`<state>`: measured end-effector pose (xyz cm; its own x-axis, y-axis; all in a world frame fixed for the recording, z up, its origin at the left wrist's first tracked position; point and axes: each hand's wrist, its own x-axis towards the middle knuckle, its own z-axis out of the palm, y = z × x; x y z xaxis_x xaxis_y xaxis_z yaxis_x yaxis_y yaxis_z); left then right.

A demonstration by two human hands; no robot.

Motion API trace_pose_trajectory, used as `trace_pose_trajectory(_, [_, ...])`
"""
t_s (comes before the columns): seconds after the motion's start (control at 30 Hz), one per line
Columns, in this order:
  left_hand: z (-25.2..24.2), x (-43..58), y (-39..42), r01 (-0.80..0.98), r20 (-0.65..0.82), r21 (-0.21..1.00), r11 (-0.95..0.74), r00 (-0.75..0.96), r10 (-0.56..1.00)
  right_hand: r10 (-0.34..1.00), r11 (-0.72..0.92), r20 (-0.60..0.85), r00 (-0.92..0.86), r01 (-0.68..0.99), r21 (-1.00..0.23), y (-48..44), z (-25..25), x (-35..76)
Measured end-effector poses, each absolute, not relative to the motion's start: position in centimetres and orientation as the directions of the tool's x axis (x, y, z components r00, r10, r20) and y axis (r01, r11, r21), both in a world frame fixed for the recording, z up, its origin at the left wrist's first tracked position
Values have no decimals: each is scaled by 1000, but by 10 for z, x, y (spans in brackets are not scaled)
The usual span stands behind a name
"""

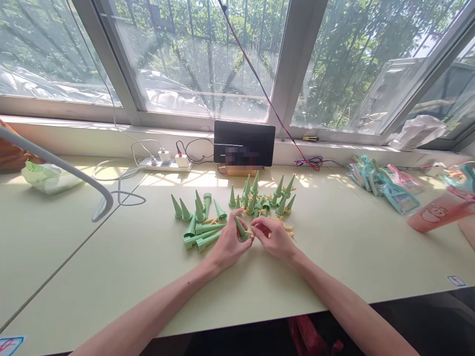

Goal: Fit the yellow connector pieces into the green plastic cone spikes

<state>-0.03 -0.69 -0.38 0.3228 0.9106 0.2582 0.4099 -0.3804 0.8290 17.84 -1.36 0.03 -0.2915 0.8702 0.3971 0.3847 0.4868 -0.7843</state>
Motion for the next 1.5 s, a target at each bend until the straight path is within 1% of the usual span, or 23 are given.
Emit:
trace_pose_trajectory(0.2, [-2, 1, -8, 374, 254, 857, -353, 288, 923, 875, 482, 405, -266, 398, -780, -12, -1, 179])
trace_pose_trajectory(0.4, [2, 2, -8, 312, 220, 902, -299, 267, 938, 891, 453, 395, -222, 442, -774, -9, 0, 179])
trace_pose_trajectory(0.63, [6, 2, -7, 228, 176, 943, -241, 270, 947, 891, 454, 382, -245, 456, -765, -10, 2, 178])
trace_pose_trajectory(0.73, [8, 2, -7, 130, 145, 974, -184, 264, 954, 893, 447, 360, -270, 443, -777, -10, 3, 178])
trace_pose_trajectory(0.9, [10, 0, -5, -86, 51, 996, -28, 274, 960, 886, 457, 357, -296, 433, -777, -11, 5, 182])
trace_pose_trajectory(0.97, [11, -1, -4, -145, 50, 989, -10, 273, 961, 883, 463, 356, -307, 432, -774, -11, 6, 183])
trace_pose_trajectory(1.1, [13, -1, -2, -218, 82, 976, -25, 260, 962, 878, 467, 346, -331, 429, -773, -12, 6, 182])
trace_pose_trajectory(1.3, [13, 0, -4, -245, 56, 969, 20, 300, 952, 883, 459, 352, -310, 417, -785, -11, 1, 179])
trace_pose_trajectory(1.5, [10, 0, -5, -178, -1, 982, 60, 311, 950, 854, 513, 408, -324, 394, -763, -13, -1, 177])
